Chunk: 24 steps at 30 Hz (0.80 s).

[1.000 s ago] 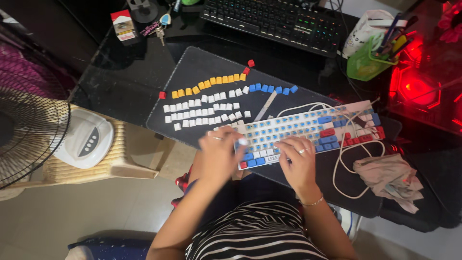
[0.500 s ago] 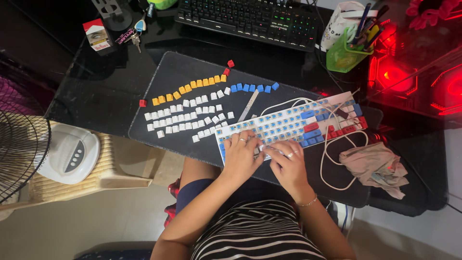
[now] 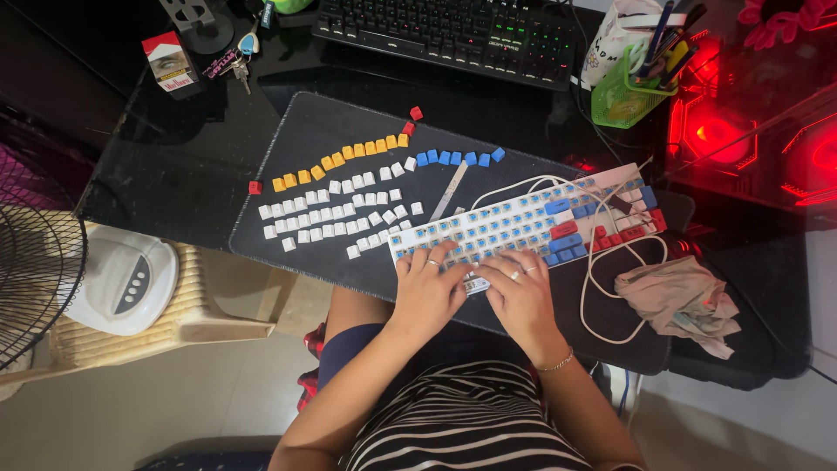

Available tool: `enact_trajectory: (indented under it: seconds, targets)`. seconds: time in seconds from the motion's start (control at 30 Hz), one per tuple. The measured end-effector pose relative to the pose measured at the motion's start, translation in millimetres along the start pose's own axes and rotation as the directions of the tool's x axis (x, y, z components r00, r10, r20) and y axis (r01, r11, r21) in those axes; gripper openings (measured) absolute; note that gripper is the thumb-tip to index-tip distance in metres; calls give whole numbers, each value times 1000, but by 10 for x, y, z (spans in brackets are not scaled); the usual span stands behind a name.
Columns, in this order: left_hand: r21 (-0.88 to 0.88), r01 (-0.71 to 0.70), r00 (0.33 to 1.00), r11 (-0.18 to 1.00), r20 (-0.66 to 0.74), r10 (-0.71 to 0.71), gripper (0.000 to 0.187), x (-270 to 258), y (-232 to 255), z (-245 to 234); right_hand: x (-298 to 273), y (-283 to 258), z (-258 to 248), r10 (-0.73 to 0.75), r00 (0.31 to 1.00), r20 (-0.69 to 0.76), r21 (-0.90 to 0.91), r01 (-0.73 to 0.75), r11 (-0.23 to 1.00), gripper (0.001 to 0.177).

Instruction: The person wipes a mechanical keyboard with a cloth, then installs white keycaps one by one onto the keyboard. The person picks up keycaps from a mat and presses them into place on the keyboard switches.

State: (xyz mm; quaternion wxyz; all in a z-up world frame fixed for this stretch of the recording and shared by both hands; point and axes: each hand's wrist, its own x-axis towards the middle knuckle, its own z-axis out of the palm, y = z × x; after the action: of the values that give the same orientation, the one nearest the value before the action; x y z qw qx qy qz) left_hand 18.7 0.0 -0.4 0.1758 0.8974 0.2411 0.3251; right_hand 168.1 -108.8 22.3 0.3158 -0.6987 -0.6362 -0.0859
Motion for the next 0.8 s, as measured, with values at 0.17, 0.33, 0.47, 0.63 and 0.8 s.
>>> enact_trajectory:
  seconds: [0.17,0.33,0.47,0.63,0.8]
  targets:
    - [-56,32,999,998,44,-30,31,14,-4,5,101,-6,9,4,999,39,75,-7,997,24]
    - [-44,39,999,998,40,-38,28,20,-19,27,166,80,43,25,998,55,149,-33,988,18]
    - [-41,52,998,998,44,-50,28,25,-39,17,148,125,64,42,998,51,147,-49,988,16]
    - [-39,44,999,998,28,-43,27,3,-18,22,97,149,74,80,995,59,143,-88,986,17]
    - [-4,86,996,996,31,-85,23,46,12,61,40,150,109,97,994,45,158,-103,982,20]
